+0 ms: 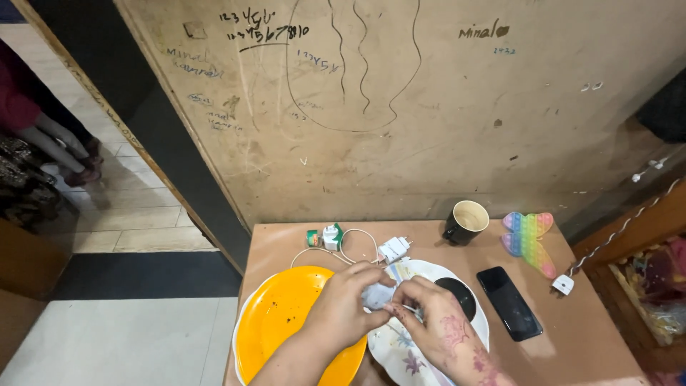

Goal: Tidying a phone charger cable and moving a coffee mug.

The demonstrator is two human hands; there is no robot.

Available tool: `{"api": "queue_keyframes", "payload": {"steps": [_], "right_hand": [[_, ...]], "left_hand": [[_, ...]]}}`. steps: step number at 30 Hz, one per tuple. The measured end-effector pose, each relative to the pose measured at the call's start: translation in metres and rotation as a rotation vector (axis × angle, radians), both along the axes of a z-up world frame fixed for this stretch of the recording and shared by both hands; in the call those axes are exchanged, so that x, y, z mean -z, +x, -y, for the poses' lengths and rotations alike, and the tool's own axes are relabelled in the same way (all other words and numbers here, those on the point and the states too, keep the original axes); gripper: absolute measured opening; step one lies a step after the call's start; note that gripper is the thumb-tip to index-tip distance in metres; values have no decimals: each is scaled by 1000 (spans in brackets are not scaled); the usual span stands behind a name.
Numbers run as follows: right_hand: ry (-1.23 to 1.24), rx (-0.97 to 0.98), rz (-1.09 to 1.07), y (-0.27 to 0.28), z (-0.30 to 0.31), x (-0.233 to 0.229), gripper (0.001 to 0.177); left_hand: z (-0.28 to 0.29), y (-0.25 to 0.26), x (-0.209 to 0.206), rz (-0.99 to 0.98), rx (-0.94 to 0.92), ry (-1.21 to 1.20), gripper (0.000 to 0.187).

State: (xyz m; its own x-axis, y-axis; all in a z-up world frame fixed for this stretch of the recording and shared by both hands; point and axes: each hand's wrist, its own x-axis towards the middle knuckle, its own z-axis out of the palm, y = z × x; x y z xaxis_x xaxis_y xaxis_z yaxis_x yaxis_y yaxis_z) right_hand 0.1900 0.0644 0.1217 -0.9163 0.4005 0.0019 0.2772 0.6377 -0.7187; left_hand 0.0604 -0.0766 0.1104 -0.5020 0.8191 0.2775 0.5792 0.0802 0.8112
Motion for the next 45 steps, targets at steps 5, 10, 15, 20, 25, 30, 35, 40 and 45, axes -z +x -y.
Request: {"api": "queue_keyframes", "payload": {"steps": [5,10,15,20,25,30,35,40,45], "right_hand": [[-48,276,-196,9,0,39,20],[-59,331,-123,17,-7,122,15],[83,38,-3,20,-6,185,64],[200,-78,259,10,14,170,87],[507,-148,-95,17,18,227,86],[459,-250,387,3,15,206,82],[498,-202,374,3,21,203,81],[454,-165,495,4,24,196,92],[432,-123,466,5,28,166,76]], "left_hand": [[-3,-6,22,138,-133,-57,40],[0,-15,55,227,-238,-15,40],[2,-19,82,83,-274,145,40],[-3,-17,85,158,-319,95,40],[-8,-22,113,21,-337,92,41],[-10,-19,124,60,-299,138,40],[-11,-13,130,147,-303,101,39],[-11,-12,138,197,-334,119,39],[-10,-12,144,231,-354,129,37]]}}
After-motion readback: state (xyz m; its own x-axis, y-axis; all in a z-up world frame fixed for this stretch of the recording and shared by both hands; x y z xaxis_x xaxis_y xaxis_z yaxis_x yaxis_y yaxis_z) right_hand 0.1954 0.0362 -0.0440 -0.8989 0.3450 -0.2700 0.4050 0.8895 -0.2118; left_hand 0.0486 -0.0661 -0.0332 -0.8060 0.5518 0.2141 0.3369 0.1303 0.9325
